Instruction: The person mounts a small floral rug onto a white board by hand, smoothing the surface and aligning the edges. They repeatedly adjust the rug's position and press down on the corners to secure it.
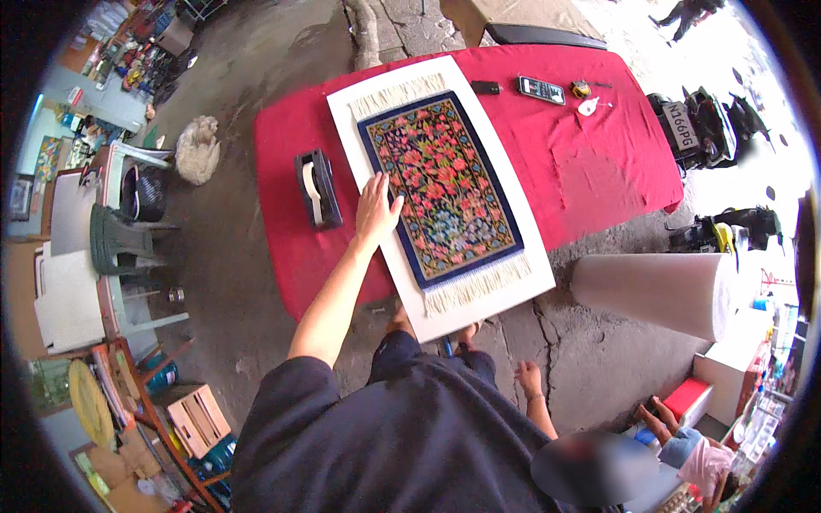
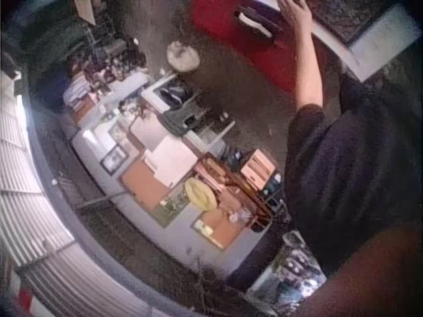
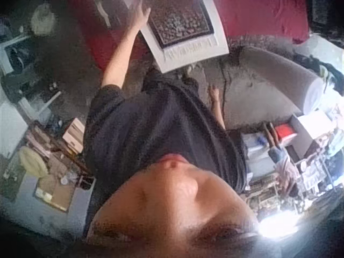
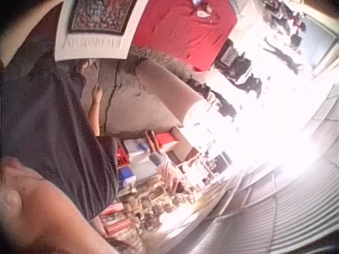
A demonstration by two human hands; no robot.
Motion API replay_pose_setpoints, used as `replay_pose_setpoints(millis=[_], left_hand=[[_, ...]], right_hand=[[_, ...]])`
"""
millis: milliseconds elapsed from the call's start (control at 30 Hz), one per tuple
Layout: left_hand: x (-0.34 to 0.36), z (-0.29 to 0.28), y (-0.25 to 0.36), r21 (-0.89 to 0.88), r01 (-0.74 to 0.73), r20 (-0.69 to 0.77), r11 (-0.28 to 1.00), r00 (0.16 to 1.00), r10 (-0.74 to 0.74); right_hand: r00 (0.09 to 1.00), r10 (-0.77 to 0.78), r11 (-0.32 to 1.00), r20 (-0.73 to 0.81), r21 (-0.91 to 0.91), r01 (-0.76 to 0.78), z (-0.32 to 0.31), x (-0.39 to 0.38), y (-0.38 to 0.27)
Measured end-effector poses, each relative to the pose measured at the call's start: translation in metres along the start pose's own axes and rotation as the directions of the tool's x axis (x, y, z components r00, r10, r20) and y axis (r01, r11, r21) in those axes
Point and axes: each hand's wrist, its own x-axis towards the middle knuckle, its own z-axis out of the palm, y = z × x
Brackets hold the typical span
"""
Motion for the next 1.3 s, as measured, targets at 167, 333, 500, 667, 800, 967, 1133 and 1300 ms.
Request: replay_pose_setpoints(millis=[167,333,500,667,800,967,1133,1300], left_hand=[[0.121,0.022,-0.057,0.127,0.026,0.121,0.992,0.992,-0.042],[0.181,0.028,-0.101,0.261,0.078,0.283,0.962,0.947,-0.154],[0.199,0.026,-0.127,0.317,0.136,0.247,0.939,0.943,-0.221],[0.209,0.027,-0.135,0.341,0.081,0.148,0.937,0.979,-0.139],[0.216,0.024,-0.147,0.313,0.106,0.166,0.944,0.972,-0.164],[0.223,0.014,-0.132,0.332,0.173,0.225,0.927,0.94,-0.256],[0.235,0.002,-0.113,0.227,0.148,0.09,0.962,0.981,-0.173],[0.251,-0.024,-0.103,-0.004,-0.006,-0.132,1.0,0.991,0.005]], right_hand=[[0.991,0.137,0.986,-0.008,0.095,-0.136,0.059,-0.082,-0.015],[0.994,0.087,0.985,-0.066,-0.143,-0.096,0.129,-0.159,-0.007],[0.973,0.219,0.976,-0.07,0.034,-0.217,0.174,-0.179,0.038],[0.959,0.275,0.96,-0.068,-0.037,-0.277,0.168,-0.174,-0.045],[0.959,0.242,0.97,-0.15,0.032,-0.239,0.161,-0.16,-0.092],[0.977,0.183,0.973,-0.111,-0.125,-0.196,0.165,-0.146,-0.101],[0.957,0.188,0.98,-0.222,-0.018,-0.197,0.173,-0.146,-0.078],[0.771,-0.052,0.998,-0.634,-0.068,0.011,0.113,-0.128,-0.076]])
